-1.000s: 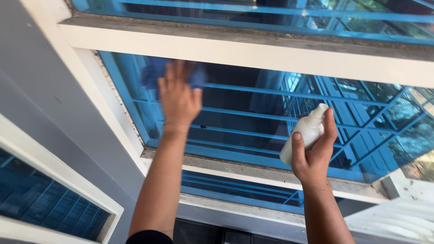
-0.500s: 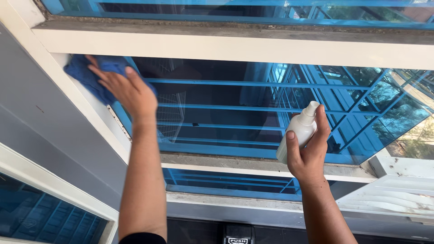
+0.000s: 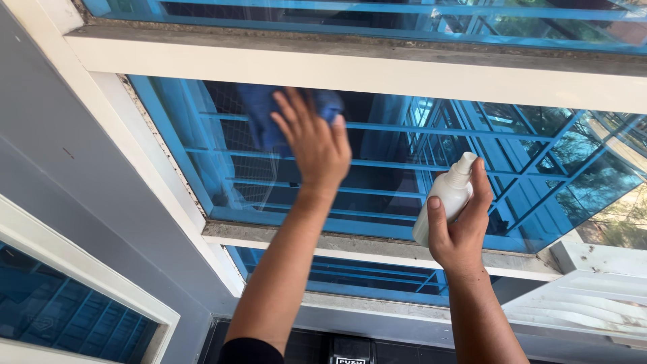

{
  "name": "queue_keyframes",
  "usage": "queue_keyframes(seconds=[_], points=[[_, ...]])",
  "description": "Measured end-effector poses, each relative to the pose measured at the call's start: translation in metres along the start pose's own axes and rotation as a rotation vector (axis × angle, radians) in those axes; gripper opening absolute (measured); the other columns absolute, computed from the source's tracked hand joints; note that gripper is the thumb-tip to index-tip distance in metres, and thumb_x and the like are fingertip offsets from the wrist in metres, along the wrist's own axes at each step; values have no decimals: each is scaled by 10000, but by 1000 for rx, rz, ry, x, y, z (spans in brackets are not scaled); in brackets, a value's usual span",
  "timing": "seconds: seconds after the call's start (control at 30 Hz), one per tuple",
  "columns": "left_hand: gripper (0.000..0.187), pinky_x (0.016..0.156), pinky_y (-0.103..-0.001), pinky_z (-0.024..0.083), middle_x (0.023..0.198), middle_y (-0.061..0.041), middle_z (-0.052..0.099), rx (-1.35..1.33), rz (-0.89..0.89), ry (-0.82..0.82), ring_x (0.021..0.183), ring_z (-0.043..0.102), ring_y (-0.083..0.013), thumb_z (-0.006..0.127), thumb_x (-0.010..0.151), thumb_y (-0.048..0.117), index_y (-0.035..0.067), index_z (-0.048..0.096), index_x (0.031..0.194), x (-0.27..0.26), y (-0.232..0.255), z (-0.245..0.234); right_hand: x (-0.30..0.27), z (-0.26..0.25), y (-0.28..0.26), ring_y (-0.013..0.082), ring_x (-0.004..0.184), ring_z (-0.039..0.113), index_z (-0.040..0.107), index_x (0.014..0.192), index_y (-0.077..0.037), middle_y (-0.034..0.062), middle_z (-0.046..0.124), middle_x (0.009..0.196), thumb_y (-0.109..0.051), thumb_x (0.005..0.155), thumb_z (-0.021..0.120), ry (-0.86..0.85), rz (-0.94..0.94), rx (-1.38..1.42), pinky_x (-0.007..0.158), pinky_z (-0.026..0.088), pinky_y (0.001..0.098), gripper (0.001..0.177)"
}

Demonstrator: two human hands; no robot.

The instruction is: The person cleans a blue-tinted window by spraying a liquid from a bottle and wiping the glass and white frame with a blue cloth.

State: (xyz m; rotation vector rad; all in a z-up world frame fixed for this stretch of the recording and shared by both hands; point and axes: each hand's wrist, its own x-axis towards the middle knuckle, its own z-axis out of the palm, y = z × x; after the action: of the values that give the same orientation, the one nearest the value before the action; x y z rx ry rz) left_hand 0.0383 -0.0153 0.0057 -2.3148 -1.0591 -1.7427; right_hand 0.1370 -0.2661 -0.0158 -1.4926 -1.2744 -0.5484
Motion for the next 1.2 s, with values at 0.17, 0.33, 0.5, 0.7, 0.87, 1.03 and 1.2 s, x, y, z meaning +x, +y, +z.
queue_keyframes(seconds=[0.17, 0.33, 0.5, 0.7, 0.87, 1.03, 1.2], points=[[703, 1295, -631, -58, 1709, -299, 79, -46, 75, -84, 1601, -28, -466, 156, 1113, 462, -6, 207, 1636, -14, 45, 12, 5, -6, 9, 304, 1205, 660, 121, 1641, -62, 288, 531, 1414, -120, 1078, 579, 26, -29, 25, 1004, 567, 452, 729], [640, 1280, -617, 56, 1723, -183, 124, 37, 194, -191, 1601, 84, -401, 229, 1098, 475, 142, 276, 1643, -25, 80, 17, 4, -19, 21, 246, 1124, 667, 135, 1644, -31, 242, 563, 1374, -128, 1090, 590, 69, 63, 85, 967, 579, 395, 724], [655, 1149, -592, 326, 1720, -131, 226, -14, 298, -233, 1569, 274, -368, 400, 1067, 468, 208, 248, 1649, -34, 121, 26, -1, -36, 32, 268, 1179, 642, 153, 1664, -18, 229, 569, 1421, -106, 1090, 603, 116, 76, 66, 1062, 531, 417, 735], [736, 1011, -438, 434, 1711, -61, 317, -10, 473, -195, 1368, 544, -227, 558, 1015, 445, 248, 253, 1656, -39, 166, 33, -2, -58, 47, 256, 1231, 630, 149, 1671, -24, 235, 488, 1420, -101, 1098, 593, 186, 64, 108, 1038, 528, 387, 728], [683, 928, -340, 429, 1743, 6, 315, 50, 609, -157, 984, 559, -132, 592, 1108, 392, 261, 260, 1691, -39, 174, 32, -9, -65, 56, 235, 1214, 612, 136, 1639, -25, 220, 476, 1438, -107, 1120, 585, 195, 63, 168, 1039, 524, 372, 692], [794, 863, -404, 413, 1702, 16, 316, 58, 608, -188, 1310, 554, -138, 668, 935, 430, 265, 333, 1636, -33, 144, 29, -10, -66, 59, 264, 1240, 621, 151, 1656, -28, 237, 475, 1471, -81, 1063, 593, 150, 85, 68, 1046, 531, 404, 743], [734, 951, -538, 395, 1680, -73, 286, 144, 449, -134, 1471, 399, -348, 632, 919, 467, 211, 406, 1569, -28, 63, 20, -11, -56, 52, 249, 1180, 624, 159, 1670, -37, 213, 516, 1401, -76, 1073, 600, 148, 93, 174, 1022, 524, 383, 742]])
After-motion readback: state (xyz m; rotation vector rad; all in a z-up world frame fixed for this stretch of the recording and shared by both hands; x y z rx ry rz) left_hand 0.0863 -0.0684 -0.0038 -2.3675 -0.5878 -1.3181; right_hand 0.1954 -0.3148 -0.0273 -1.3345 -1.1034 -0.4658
